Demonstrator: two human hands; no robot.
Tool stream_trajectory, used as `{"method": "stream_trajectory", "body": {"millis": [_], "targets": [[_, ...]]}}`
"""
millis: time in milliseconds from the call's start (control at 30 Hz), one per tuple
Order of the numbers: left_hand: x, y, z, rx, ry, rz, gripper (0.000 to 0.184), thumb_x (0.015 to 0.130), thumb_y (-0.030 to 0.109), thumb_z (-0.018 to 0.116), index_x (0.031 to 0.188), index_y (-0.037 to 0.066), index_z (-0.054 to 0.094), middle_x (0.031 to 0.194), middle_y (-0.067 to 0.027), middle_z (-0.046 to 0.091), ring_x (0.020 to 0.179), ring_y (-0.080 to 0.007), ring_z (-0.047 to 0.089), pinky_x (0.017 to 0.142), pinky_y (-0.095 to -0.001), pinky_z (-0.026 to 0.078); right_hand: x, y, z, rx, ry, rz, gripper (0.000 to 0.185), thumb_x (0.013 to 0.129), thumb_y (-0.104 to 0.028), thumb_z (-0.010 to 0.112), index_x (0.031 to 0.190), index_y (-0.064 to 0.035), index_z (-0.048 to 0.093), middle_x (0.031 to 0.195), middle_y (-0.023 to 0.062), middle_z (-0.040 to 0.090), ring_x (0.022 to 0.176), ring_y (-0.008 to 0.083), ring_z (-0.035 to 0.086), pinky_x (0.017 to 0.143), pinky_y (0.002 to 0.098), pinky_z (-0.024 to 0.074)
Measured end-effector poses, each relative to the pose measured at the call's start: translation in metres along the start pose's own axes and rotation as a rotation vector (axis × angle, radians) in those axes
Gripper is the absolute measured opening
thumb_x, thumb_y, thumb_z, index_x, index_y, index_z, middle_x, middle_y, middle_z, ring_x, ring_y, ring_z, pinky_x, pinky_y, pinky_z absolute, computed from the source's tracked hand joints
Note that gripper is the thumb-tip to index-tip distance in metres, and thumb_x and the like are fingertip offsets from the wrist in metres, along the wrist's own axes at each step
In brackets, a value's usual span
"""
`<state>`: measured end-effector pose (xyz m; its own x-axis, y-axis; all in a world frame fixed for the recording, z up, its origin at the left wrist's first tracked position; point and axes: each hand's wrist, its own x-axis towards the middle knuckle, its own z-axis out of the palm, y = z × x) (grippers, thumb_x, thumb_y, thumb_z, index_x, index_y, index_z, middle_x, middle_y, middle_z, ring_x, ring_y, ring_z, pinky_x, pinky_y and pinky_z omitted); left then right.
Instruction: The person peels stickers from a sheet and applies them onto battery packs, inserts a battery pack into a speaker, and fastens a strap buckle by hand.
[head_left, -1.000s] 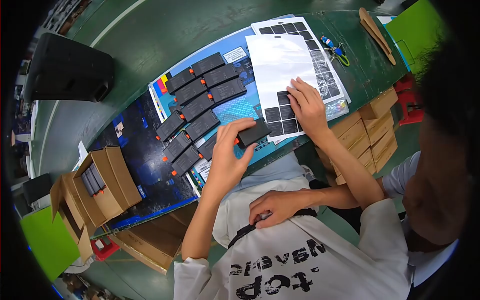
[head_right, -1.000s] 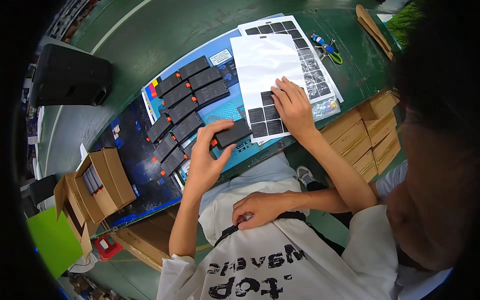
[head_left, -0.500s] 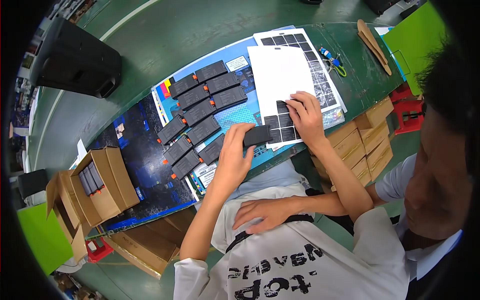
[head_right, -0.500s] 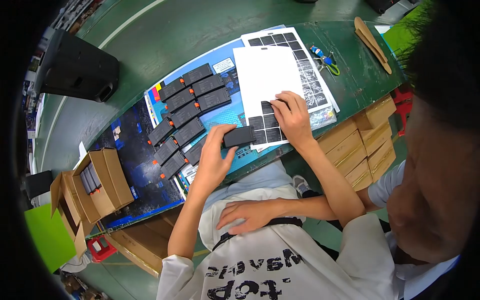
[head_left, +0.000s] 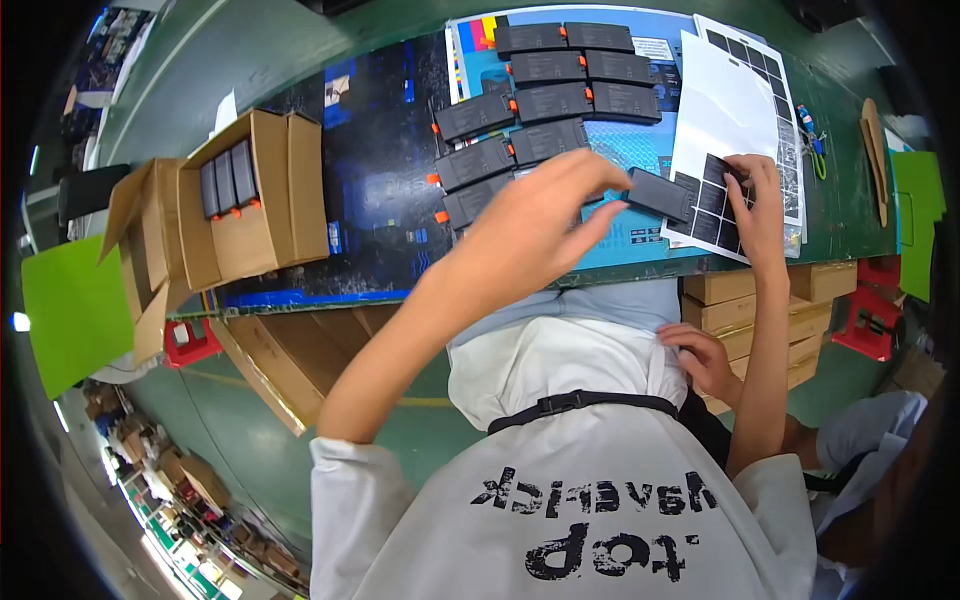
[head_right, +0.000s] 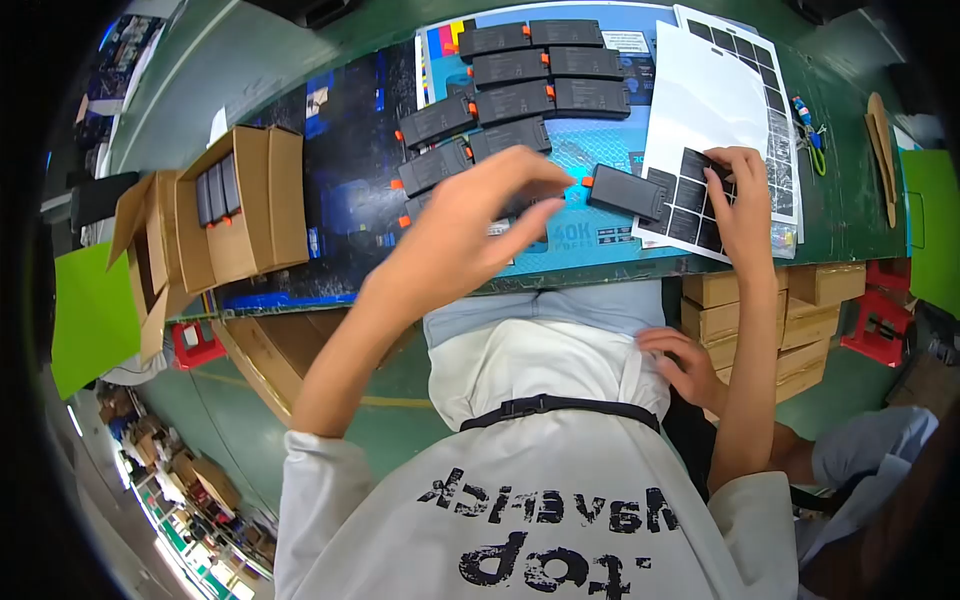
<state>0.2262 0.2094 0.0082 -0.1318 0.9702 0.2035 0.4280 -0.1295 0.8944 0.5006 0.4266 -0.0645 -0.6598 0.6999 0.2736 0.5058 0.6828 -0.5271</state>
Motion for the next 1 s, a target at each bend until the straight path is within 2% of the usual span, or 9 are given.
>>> {"method": "stream_trajectory", "body": {"millis": [133,300,333,400,467,567,700,767,1000], "targets": [[-0.062,0.032,-0.042,-0.117,-0.199,-0.506,0.012,0.102,0.007,0.067,0.111,-0.001,0.069,0.099,-0.0105,0.073,0.087,-0.0168,0.071,0.082,-0.0314,0.057,0.000,0.002,-0.009,0.012,-0.086,0.052,0.027,0.099,0.001,0.065,0.126,-0.0024,0.067,0.117,0.0103,0.063,0.097,0.0211,0.063,0.089,0.0319,0.0511],[-0.152,0.044,-0.005,-0.179,-0.392,-0.688,0.024,0.100,0.020,0.074,0.114,0.002,0.069,0.101,-0.0110,0.069,0.084,-0.0186,0.067,0.077,-0.0339,0.055,-0.005,-0.023,-0.013,0.097,0.046,0.201,0.039,0.104,-0.001,0.062,0.142,-0.0059,0.063,0.114,0.0080,0.069,0.099,0.0168,0.066,0.092,0.0315,0.0520],[-0.164,0.049,0.004,-0.178,-0.390,-0.699,0.026,0.099,0.022,0.076,0.116,0.003,0.069,0.103,-0.0106,0.067,0.086,-0.0193,0.066,0.077,-0.0339,0.055,-0.008,-0.036,-0.016,0.148,0.057,0.191,0.029,0.104,-0.001,0.060,0.132,-0.0032,0.067,0.111,0.0082,0.071,0.097,0.0159,0.068,0.090,0.0308,0.0531],[-0.187,0.049,0.012,-0.219,-0.398,-0.709,0.031,0.096,0.023,0.079,0.118,0.005,0.069,0.105,-0.0100,0.064,0.089,-0.0197,0.066,0.077,-0.0341,0.055,-0.017,-0.078,-0.028,0.159,-0.135,0.131,0.017,0.102,-0.005,0.065,0.119,-0.0014,0.070,0.104,0.0076,0.072,0.095,0.0155,0.070,0.085,0.0303,0.0541],[-0.194,0.058,0.012,-0.197,-0.327,-0.803,0.030,0.096,0.021,0.080,0.117,0.005,0.068,0.105,-0.0092,0.065,0.090,-0.0207,0.066,0.079,-0.0349,0.055,-0.028,-0.122,-0.038,0.405,-0.581,0.212,0.013,0.099,-0.012,0.071,0.108,-0.0017,0.070,0.099,0.0075,0.072,0.089,0.0167,0.071,0.080,0.0307,0.0547],[-0.203,0.072,0.015,-0.182,-0.271,-0.885,0.029,0.094,0.020,0.081,0.114,0.003,0.069,0.104,-0.0085,0.066,0.088,-0.0211,0.066,0.079,-0.0361,0.055,-0.045,-0.153,-0.031,0.572,-1.133,0.203,0.027,0.095,-0.026,0.079,0.109,-0.0041,0.070,0.096,0.0093,0.071,0.084,0.0216,0.070,0.078,0.0346,0.0559],[-0.202,0.068,0.027,-0.109,-0.268,-0.877,0.021,0.095,0.014,0.078,0.111,0.002,0.070,0.101,-0.0103,0.068,0.088,-0.0246,0.067,0.079,-0.0361,0.055,-0.077,-0.148,-0.007,0.597,-1.318,-0.035,0.038,0.092,-0.035,0.082,0.111,-0.0048,0.070,0.098,0.0087,0.068,0.086,0.0239,0.070,0.078,0.0373,0.0568],[-0.204,0.061,0.037,0.051,-0.183,-0.640,0.014,0.097,0.007,0.073,0.109,0.001,0.070,0.096,-0.0132,0.069,0.083,-0.0297,0.068,0.076,-0.0364,0.056,-0.081,-0.152,0.000,0.598,-1.327,0.006,0.037,0.093,-0.034,0.081,0.112,-0.0042,0.069,0.100,0.0088,0.066,0.087,0.0249,0.069,0.078,0.0370,0.0569],[-0.190,0.061,0.042,0.151,0.123,-0.623,0.009,0.100,-0.001,0.065,0.108,-0.002,0.068,0.089,-0.0160,0.067,0.072,-0.0337,0.066,0.068,-0.0375,0.054,-0.072,-0.170,0.007,0.616,-1.299,0.037,0.032,0.095,-0.027,0.073,0.105,0.0002,0.059,0.091,0.0169,0.067,0.088,0.0371,0.066,0.078,0.0444,0.0515]]}}
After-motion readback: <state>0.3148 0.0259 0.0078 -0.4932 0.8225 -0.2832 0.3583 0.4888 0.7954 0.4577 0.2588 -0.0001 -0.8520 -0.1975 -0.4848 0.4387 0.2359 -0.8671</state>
